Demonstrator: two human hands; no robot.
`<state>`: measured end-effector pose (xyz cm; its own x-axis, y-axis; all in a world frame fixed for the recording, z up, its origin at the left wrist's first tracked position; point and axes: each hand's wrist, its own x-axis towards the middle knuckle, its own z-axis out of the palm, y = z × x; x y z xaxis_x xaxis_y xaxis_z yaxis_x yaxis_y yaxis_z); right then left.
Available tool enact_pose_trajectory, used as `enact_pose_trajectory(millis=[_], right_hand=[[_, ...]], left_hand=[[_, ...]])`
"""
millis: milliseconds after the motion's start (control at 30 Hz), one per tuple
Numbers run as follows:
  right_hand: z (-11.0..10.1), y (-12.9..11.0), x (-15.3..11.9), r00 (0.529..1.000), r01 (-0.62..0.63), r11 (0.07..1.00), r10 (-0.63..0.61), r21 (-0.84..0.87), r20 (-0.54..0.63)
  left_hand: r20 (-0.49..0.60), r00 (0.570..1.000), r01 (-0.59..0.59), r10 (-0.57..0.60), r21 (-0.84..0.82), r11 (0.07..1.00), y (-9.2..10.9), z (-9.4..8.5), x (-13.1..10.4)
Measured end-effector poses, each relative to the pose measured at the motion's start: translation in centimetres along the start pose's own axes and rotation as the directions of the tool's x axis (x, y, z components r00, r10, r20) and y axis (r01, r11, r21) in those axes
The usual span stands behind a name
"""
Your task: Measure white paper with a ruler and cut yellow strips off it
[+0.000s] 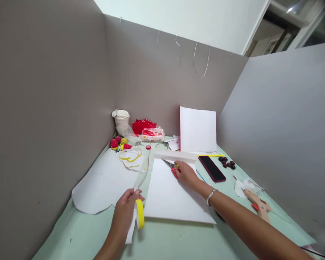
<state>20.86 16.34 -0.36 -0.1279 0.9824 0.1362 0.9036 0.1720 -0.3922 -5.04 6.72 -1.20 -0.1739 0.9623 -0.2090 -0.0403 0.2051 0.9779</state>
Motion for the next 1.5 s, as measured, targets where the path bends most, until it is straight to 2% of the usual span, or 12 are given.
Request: enact_pose_trajectory(millis=[133,267,367,500,600,667,767,900,1200,1333,1500], right_hand=[[-0.4,-0.2,4.1,1.000,0.022,0.999,-0.021,0.036,-0.012],[-1.0,-1.4,5.0,0.998,0.057,0.988,-0.059,0.142,0.013],[-1.4,-3.6,2.5,0.996,0.075,0.957,-0.085,0.281,0.024],[-0.9,-7.5,-3.5,0.969,0.106,0.825,-0.212,0.555,0.129],[0.1,-9.6,-6.8,0.962,0.031,0.706,-0.213,0.708,0.170],[0.7,-10.0,-7.5,0.968,-0.033,0.634,-0.171,0.773,0.182],[1.0,-9.7,-7.1,0.985,-0.105,0.542,-0.058,0.834,0.162],[0.7,-8.6,-5.9,0.987,-0.149,0.443,0.121,0.884,0.106],[1.2,-5.5,-4.1,0.912,-0.156,0.222,0.407,0.963,0.054],[1.0,-4.2,-3.6,0.876,-0.139,0.169,0.481,0.976,0.041],[1.0,-3.1,-3.3,0.841,-0.114,0.135,0.541,0.984,0.023]], left_hand=[[0.012,1.000,0.019,-0.019,-0.032,0.999,-0.2,0.0,-0.2],[0.013,1.000,0.018,-0.017,-0.108,0.994,0.1,0.2,-0.8],[0.044,0.999,0.029,-0.024,-0.114,0.993,0.6,0.4,-1.4],[0.134,0.990,0.059,-0.045,-0.101,0.993,0.9,0.9,-1.9],[0.201,0.979,0.043,-0.028,-0.072,0.996,0.9,1.4,-2.5],[0.249,0.968,0.039,-0.022,-0.066,0.997,1.1,1.7,-3.0],[0.344,0.938,0.068,-0.039,-0.075,0.995,1.6,1.9,-3.7],[0.459,0.878,0.181,-0.133,-0.063,0.981,1.6,2.0,-4.0],[0.507,0.822,0.286,-0.258,0.024,0.958,1.7,1.3,-3.4],[0.513,0.818,0.275,-0.259,0.046,0.960,2.0,0.6,-3.0],[0.437,0.863,0.245,-0.252,0.073,0.967,2.2,-0.7,-2.1]])
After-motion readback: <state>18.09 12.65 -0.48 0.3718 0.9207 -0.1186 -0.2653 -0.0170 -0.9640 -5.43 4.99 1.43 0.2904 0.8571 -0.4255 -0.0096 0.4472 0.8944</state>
